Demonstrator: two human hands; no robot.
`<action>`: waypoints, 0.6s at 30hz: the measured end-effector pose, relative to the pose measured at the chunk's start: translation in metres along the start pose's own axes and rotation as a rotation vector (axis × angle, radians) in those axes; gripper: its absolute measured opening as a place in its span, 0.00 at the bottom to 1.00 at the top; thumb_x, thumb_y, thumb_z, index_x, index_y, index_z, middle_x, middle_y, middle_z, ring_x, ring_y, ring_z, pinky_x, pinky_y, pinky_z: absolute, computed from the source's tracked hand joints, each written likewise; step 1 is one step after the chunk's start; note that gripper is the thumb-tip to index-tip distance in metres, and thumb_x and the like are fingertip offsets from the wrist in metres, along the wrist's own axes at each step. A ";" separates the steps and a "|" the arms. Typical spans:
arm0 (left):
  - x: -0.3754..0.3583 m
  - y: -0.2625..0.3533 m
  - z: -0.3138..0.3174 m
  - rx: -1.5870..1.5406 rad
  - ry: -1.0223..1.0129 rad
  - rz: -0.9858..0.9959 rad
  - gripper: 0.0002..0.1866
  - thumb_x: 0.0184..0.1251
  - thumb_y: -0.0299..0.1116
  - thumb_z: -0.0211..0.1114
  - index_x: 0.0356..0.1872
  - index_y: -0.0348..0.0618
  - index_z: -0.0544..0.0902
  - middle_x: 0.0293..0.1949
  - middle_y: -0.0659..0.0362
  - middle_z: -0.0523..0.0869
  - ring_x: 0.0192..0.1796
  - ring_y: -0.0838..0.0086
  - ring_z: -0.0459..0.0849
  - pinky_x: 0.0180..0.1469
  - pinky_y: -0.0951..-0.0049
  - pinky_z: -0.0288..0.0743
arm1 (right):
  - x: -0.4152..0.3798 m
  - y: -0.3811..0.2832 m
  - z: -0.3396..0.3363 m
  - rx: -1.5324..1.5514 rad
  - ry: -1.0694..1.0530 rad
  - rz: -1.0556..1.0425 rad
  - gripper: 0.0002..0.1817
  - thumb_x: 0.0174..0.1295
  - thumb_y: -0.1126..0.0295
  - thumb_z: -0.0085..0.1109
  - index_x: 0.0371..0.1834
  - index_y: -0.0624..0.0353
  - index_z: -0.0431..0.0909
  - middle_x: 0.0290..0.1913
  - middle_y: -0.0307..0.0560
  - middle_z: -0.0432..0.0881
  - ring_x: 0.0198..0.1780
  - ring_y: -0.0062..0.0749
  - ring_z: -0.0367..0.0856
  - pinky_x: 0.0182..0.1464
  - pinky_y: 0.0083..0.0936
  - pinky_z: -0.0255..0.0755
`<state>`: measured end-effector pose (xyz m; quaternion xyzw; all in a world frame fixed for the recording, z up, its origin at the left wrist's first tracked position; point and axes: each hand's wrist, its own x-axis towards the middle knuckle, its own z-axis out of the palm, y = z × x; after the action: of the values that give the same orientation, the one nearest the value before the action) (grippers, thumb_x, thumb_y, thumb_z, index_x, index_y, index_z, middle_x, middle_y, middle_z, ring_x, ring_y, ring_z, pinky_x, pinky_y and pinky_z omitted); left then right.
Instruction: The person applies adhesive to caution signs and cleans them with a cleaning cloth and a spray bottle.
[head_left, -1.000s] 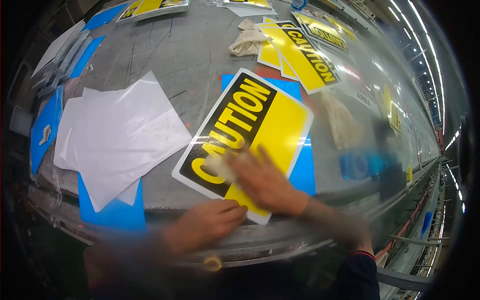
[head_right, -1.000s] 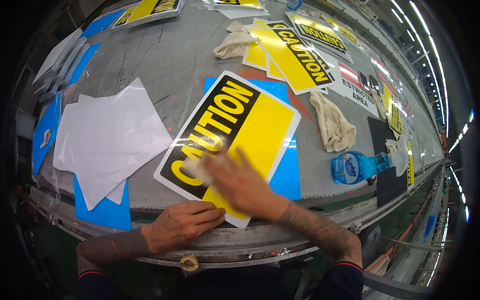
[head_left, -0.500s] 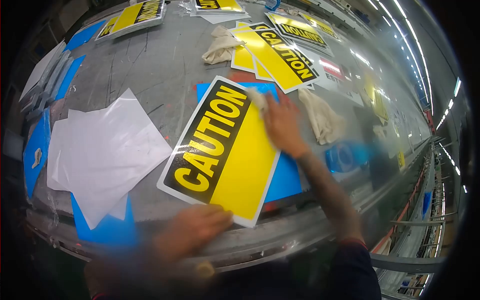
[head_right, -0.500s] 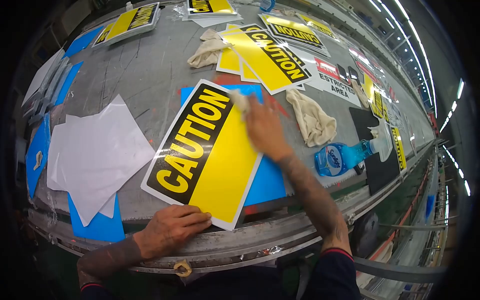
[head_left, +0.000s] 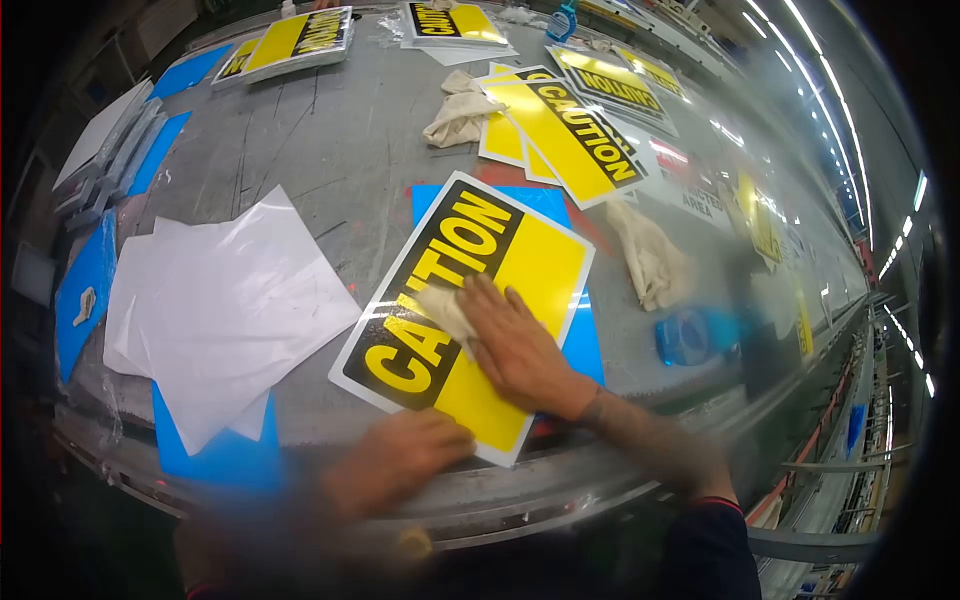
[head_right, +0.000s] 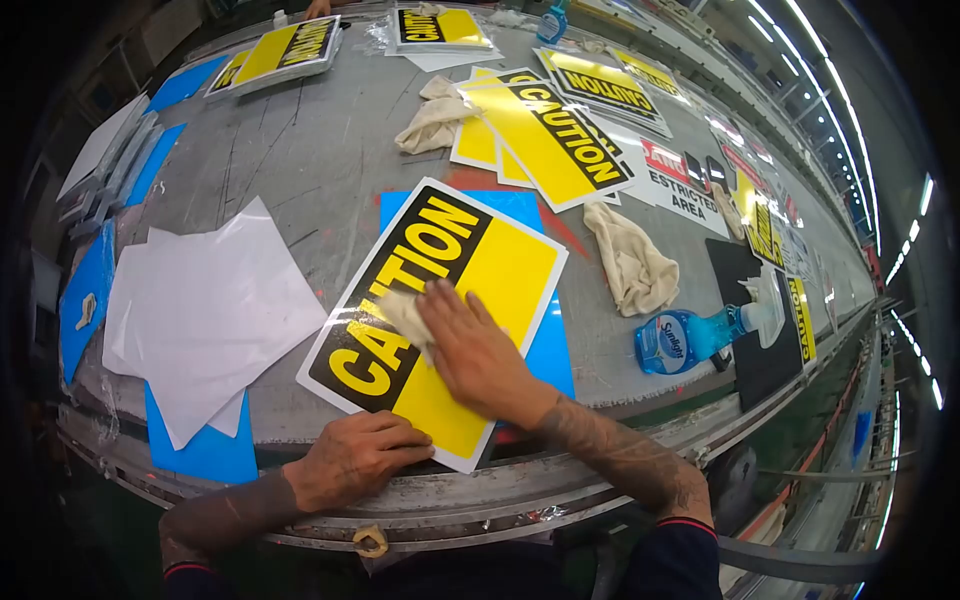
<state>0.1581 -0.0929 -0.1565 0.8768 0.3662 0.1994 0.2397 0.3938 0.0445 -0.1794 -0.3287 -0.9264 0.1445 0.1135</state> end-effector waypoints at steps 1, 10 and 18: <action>0.001 -0.001 0.000 0.003 0.013 0.002 0.16 0.68 0.25 0.75 0.56 0.47 0.95 0.57 0.61 0.95 0.60 0.68 0.92 0.59 0.67 0.90 | -0.002 0.004 -0.005 -0.099 0.037 -0.025 0.33 0.80 0.70 0.53 0.86 0.69 0.65 0.87 0.69 0.66 0.90 0.62 0.62 0.88 0.64 0.55; 0.003 0.002 0.005 0.022 0.072 0.016 0.16 0.63 0.24 0.79 0.51 0.49 0.97 0.53 0.63 0.95 0.56 0.67 0.93 0.56 0.70 0.91 | -0.017 0.061 0.005 -0.186 0.269 0.197 0.31 0.79 0.71 0.50 0.83 0.74 0.65 0.85 0.77 0.66 0.88 0.71 0.62 0.87 0.66 0.54; 0.005 0.001 0.006 0.043 0.055 0.041 0.14 0.63 0.24 0.79 0.49 0.48 0.97 0.52 0.64 0.94 0.56 0.68 0.92 0.57 0.69 0.89 | -0.017 0.060 0.015 -0.208 0.258 0.165 0.33 0.80 0.66 0.51 0.84 0.71 0.65 0.84 0.68 0.71 0.89 0.66 0.62 0.88 0.65 0.53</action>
<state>0.1647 -0.0918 -0.1599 0.8831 0.3590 0.2203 0.2065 0.4366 0.0757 -0.2163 -0.4293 -0.8839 0.0133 0.1848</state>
